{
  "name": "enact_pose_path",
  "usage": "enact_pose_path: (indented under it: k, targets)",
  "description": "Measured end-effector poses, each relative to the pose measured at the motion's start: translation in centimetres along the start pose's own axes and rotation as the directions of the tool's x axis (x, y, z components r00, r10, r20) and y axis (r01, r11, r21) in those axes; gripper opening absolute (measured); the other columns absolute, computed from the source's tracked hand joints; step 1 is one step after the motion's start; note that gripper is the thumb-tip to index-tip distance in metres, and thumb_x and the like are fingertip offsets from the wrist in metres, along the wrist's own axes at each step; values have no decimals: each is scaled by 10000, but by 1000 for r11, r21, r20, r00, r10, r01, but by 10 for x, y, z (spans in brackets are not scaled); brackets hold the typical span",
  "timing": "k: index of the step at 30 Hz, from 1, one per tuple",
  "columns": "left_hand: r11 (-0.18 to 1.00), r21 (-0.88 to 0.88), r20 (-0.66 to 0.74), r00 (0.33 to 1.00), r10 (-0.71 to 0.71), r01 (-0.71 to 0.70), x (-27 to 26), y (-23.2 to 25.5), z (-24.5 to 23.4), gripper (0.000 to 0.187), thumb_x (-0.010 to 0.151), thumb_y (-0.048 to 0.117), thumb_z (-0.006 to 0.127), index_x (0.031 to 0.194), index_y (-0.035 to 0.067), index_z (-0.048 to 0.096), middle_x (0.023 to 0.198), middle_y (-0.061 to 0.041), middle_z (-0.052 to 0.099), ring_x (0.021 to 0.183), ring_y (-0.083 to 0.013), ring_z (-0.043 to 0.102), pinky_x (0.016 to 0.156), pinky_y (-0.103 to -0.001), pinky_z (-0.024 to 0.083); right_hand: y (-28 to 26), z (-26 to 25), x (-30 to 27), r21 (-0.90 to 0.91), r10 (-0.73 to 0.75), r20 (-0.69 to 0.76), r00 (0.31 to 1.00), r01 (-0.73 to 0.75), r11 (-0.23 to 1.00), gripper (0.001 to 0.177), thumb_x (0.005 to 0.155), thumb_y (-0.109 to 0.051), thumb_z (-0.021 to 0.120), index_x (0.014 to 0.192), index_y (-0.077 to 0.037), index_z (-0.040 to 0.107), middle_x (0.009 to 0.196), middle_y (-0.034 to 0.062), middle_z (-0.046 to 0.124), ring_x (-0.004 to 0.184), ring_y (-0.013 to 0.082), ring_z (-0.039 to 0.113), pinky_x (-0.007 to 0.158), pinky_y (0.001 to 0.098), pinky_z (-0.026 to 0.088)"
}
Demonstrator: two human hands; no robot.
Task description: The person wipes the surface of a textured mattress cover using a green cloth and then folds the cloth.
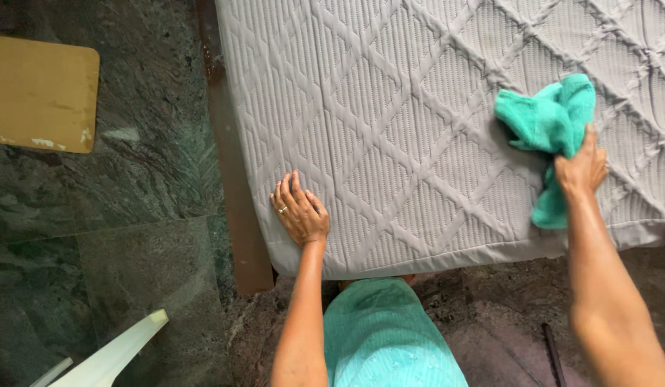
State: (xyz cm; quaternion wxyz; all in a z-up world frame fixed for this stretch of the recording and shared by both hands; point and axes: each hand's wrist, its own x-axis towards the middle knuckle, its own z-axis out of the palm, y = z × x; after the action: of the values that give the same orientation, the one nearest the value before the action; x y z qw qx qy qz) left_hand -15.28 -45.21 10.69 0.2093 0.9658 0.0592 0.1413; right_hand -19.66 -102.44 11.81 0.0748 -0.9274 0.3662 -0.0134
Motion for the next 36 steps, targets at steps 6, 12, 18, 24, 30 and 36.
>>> enact_pose_path:
  k: [6,12,18,24,30,36]
  targets:
    - [1000,-16,-29,999,16,-16,-2,-3,2,439,1059,252,432,1458,97,530,1467,-105,508,1427,-319,431,1258,-531,287,-228,117,-27,-36,-564,-381,733,598,801,786,724,-82,647,1469,-31,402,1454,251,521,1259,429,536,1008,499,414]
    - [803,-563,-257,881,-397,197,19,-7,-35,447,1125,362,370,1347,0,511,1398,-185,467,1347,-343,478,1181,-511,375,-433,76,-298,425,-885,256,390,777,465,377,1006,-325,603,1364,-209,581,1097,217,564,949,373,587,722,480,517]
    - [848,-515,-208,940,-270,129,49,-11,-68,494,1125,405,341,1351,-2,507,1420,-185,486,1364,-360,473,1197,-533,346,-321,45,-330,400,-997,-73,-20,915,-48,472,866,-165,598,1311,-317,635,1191,153,604,988,298,590,799,421,510]
    - [965,-77,169,950,261,-251,55,-3,-12,563,1076,421,389,1593,199,383,1667,-127,290,1539,-349,213,1237,-589,54,-111,16,-233,3,-840,10,542,840,542,263,904,-116,697,1087,-295,757,1185,152,693,1040,296,679,813,404,596]
    - [969,-23,288,926,242,-246,43,-11,13,622,1059,428,428,1640,249,297,1722,-27,199,1582,-280,195,1285,-567,96,17,6,-113,-106,1,-229,973,-26,994,668,768,-24,742,1419,-43,593,1175,316,562,1019,476,579,796,559,479]
    - [975,-36,264,939,221,-219,43,-11,13,647,1033,390,449,1631,194,297,1711,-14,236,1582,-258,223,1293,-557,128,-170,98,-71,15,-223,-270,937,236,972,593,846,-96,656,1398,48,496,1431,304,504,1364,489,446,1205,583,316]
